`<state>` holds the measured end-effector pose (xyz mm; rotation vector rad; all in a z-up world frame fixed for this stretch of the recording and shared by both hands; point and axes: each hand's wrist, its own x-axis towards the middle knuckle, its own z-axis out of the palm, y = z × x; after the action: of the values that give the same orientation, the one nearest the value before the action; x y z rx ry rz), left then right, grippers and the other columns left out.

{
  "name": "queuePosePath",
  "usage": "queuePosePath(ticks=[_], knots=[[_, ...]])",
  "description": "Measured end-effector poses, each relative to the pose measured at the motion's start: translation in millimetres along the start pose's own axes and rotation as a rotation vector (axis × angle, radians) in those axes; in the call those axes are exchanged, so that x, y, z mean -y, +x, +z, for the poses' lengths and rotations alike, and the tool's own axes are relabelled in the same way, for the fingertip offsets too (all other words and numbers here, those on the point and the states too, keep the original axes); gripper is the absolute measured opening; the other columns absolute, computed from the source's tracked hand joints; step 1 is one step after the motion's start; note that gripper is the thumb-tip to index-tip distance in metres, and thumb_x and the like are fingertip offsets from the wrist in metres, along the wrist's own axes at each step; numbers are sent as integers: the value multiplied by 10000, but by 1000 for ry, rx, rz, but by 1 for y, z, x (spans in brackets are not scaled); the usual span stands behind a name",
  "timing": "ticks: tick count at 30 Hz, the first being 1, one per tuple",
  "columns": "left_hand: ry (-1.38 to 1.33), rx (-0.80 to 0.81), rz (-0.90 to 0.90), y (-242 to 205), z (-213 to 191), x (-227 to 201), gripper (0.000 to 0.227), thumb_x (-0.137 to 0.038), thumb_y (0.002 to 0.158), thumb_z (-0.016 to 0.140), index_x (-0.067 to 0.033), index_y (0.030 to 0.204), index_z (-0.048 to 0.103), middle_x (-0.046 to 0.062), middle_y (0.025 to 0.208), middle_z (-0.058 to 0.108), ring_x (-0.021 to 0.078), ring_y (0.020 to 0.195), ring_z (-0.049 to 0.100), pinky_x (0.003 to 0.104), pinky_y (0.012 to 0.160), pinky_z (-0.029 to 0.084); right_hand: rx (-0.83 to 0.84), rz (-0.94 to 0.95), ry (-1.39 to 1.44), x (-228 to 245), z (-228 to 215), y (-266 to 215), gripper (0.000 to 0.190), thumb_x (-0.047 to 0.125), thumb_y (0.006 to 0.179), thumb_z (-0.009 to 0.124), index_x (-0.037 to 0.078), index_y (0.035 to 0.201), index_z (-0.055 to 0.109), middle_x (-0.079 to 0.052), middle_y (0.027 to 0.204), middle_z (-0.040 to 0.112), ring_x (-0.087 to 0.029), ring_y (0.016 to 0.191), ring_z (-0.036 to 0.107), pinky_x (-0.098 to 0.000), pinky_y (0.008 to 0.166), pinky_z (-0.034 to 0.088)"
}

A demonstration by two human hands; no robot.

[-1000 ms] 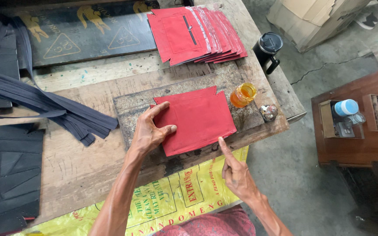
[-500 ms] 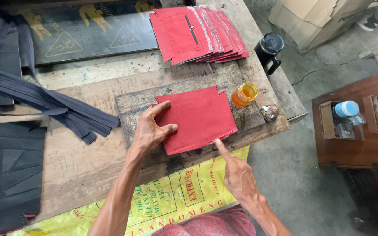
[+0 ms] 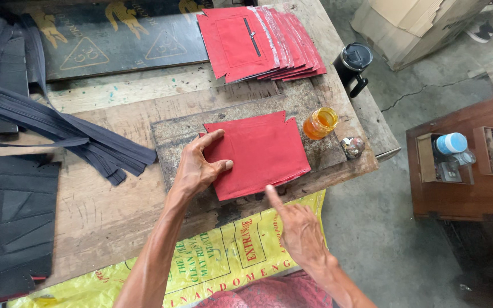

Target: The person handles red fabric pouches with zippers on a wooden workbench. They pick up pouches, align them, and place them into stacks. The person also moves a small jar and points at pouch features while organizing the items.

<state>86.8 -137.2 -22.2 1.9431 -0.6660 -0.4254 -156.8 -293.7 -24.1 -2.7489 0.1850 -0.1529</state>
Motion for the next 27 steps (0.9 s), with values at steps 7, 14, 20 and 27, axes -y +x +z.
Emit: queuePosePath(ticks=[7, 14, 20, 27], knots=[[-75, -26, -72, -4, -3, 1, 727, -147, 705, 847, -91, 1393, 618, 156, 1337, 683, 245, 1237, 649, 356, 1067, 479, -370, 247, 45, -80, -72, 55, 347, -67, 928, 551, 107, 1110, 789, -72, 825, 659, -256, 845, 585, -370, 783, 500], [-39, -14, -85, -4, -2, 1, 714, -163, 693, 851, -91, 1368, 628, 162, 1282, 698, 249, 1208, 666, 352, 1046, 497, -239, -124, -232, -133, -110, 106, 396, -53, 730, 653, 140, 1047, 791, -107, 1256, 616, -330, 1241, 465, -480, 1077, 387], [-2, -1, 40, -3, -2, 8, 671, -160, 733, 824, -66, 1374, 645, 196, 1321, 694, 289, 1289, 604, 395, 1134, 400, -149, -127, -268, -139, -117, 121, 364, -68, 691, 651, 151, 945, 791, -71, 1283, 616, -317, 1264, 472, -463, 1088, 395], [-80, 12, -6, -3, -2, 6, 709, -163, 692, 842, -62, 1360, 625, 181, 1337, 676, 257, 1276, 629, 364, 1096, 460, -26, -85, -269, -142, -117, 135, 243, 18, 675, 804, 128, 887, 760, -85, 1251, 591, -337, 1229, 467, -504, 996, 369]])
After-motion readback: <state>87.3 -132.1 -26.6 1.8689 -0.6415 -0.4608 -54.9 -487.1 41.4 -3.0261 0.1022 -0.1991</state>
